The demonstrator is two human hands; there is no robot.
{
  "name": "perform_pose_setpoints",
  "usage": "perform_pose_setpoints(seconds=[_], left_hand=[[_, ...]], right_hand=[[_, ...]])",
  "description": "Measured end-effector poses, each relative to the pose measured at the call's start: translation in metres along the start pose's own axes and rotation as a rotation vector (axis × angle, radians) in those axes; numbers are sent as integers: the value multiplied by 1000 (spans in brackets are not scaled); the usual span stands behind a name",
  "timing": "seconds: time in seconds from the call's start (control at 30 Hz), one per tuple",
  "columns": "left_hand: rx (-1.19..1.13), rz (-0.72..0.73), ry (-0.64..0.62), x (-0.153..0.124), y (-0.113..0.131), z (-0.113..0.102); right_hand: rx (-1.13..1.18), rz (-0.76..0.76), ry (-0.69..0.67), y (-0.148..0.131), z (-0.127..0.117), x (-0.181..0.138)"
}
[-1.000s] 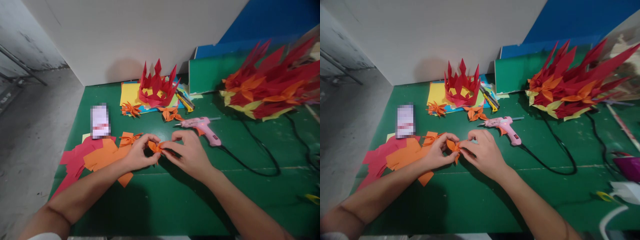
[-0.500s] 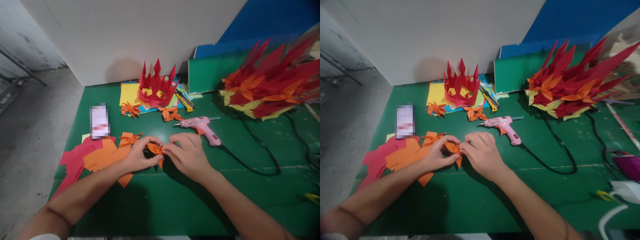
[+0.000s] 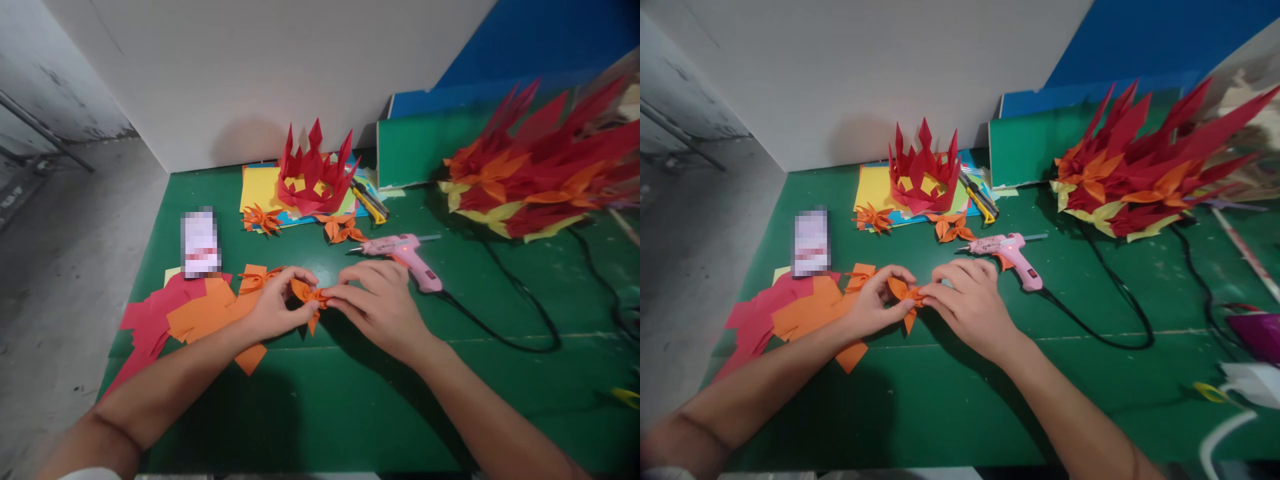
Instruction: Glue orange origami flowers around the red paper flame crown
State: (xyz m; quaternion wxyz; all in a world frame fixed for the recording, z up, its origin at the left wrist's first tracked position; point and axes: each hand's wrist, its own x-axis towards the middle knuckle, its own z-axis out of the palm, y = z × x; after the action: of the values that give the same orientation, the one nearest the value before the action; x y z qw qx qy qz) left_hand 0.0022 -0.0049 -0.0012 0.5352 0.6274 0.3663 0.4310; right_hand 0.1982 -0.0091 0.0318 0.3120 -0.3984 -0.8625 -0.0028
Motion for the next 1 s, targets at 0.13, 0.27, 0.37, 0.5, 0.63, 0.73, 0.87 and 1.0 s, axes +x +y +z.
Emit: perform_pose_setpoints(seconds=[0.13,0.27,0.37,0.5,0.63,0.73,0.87,1.0], left_hand=[[-41,-36,-23,0,2,1],[-76,-62,-67,-1,4,0],[-70,-73,-84,-1,4,0],[-83,-49,-71,-1,2,1],[-151,2,-52,0,0,0],[-159,14,-46,0,-1,0],[-168,-2,-51,0,1,1],[-160,13,-40,0,1,1]], right_hand=[[11,-1,9,2,0,-1],[14,-22,37,0,0,0],[-37,-52,54,-2,1,1],[-105,-79,72,-3,1,0],[-86,-61,97,-1,-2,1],[-103,-56,86,1,-4,1],[-149,-81,91,1,-4,1],[-164,-73,109,0,-5,1]])
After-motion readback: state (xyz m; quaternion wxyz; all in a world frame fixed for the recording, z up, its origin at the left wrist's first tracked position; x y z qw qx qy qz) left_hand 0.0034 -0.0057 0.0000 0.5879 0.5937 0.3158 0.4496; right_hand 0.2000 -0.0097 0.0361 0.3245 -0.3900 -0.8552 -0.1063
